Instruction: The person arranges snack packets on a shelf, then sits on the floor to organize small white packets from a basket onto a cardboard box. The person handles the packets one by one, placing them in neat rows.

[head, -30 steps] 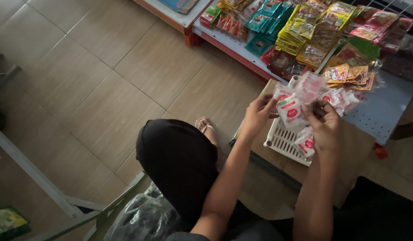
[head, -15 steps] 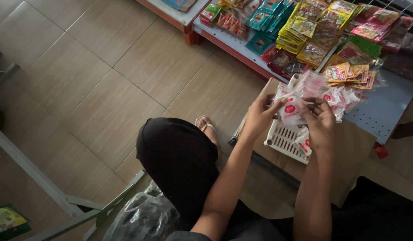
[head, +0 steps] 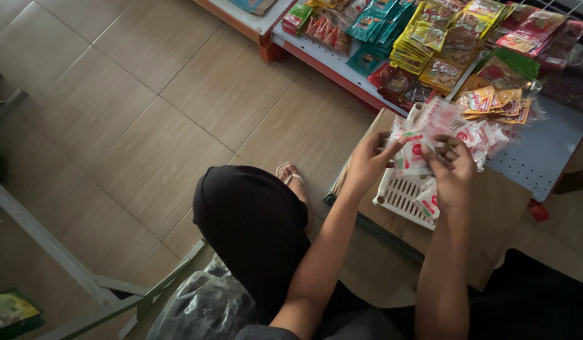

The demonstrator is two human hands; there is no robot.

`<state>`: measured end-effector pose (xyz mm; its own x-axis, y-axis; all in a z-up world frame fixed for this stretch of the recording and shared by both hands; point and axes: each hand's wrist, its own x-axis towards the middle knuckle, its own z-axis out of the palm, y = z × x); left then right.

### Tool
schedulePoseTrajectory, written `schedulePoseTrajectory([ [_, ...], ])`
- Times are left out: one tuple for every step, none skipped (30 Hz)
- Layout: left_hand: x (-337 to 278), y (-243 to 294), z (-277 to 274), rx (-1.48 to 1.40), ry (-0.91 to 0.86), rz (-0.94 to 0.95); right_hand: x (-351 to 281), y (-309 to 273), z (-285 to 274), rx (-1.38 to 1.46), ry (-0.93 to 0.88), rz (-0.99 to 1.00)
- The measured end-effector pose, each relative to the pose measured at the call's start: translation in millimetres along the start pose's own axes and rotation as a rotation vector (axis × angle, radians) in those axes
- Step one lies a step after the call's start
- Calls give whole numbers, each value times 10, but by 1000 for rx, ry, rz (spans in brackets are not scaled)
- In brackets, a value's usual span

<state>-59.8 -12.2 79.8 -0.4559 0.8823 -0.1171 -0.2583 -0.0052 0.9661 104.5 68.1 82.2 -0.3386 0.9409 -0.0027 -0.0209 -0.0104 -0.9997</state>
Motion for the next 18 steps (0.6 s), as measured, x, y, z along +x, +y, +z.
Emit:
schedulePoseTrajectory([
  [2, 0, -2, -1, -15, 1, 0, 10, -9, 7, 3, 13],
  [1, 1, -2, -2, -29, 3, -2, 14, -17, 14, 6, 25],
  [-3, 2, -4, 35, -24, -1, -4, 17, -21, 21, 9, 38],
  [-9, 3, -4, 72, -20, -4, -7, 22, -21, 38, 1, 6],
  [-14, 3, -4, 108, -16, -8, -10, 26, -20, 55, -8, -26],
  [-17, 4, -3, 93, -14, 9, -10, 29, -21, 73, -17, -56],
  [-19, 4, -2, 77, -11, 26, -7, 31, -24, 75, -19, -36],
  [-23, 3, -2, 61, -9, 44, -2, 36, -28, 78, -20, -17],
  [-26, 2, -5, 63, -15, 48, 5, 43, -34, 81, -22, 2],
  [-29, 0, -7, 65, -21, 51, 9, 52, -43, 79, -21, 10],
  [-31, -1, -8, 66, -27, 54, 13, 64, -53, 77, -19, 17],
  [-30, -1, -6, 77, -16, 48, 19, 78, -62, 76, -18, 24],
  [-29, -2, -6, 87, -5, 42, 26, 93, -70, 71, -16, 19],
  [-29, -2, -6, 97, 5, 35, 33, 107, -77, 66, -15, 15],
  [-29, -2, -8, 110, 11, 45, 39, 119, -82, 60, -14, 11],
  [-30, -1, -10, 123, 16, 54, 40, 129, -84, 58, -8, 0],
  [-32, -1, -10, 136, 22, 63, 39, 136, -84, 56, -2, -11],
  [-35, 1, -10, 130, 16, 67, 35, 136, -85, 54, 5, -22],
])
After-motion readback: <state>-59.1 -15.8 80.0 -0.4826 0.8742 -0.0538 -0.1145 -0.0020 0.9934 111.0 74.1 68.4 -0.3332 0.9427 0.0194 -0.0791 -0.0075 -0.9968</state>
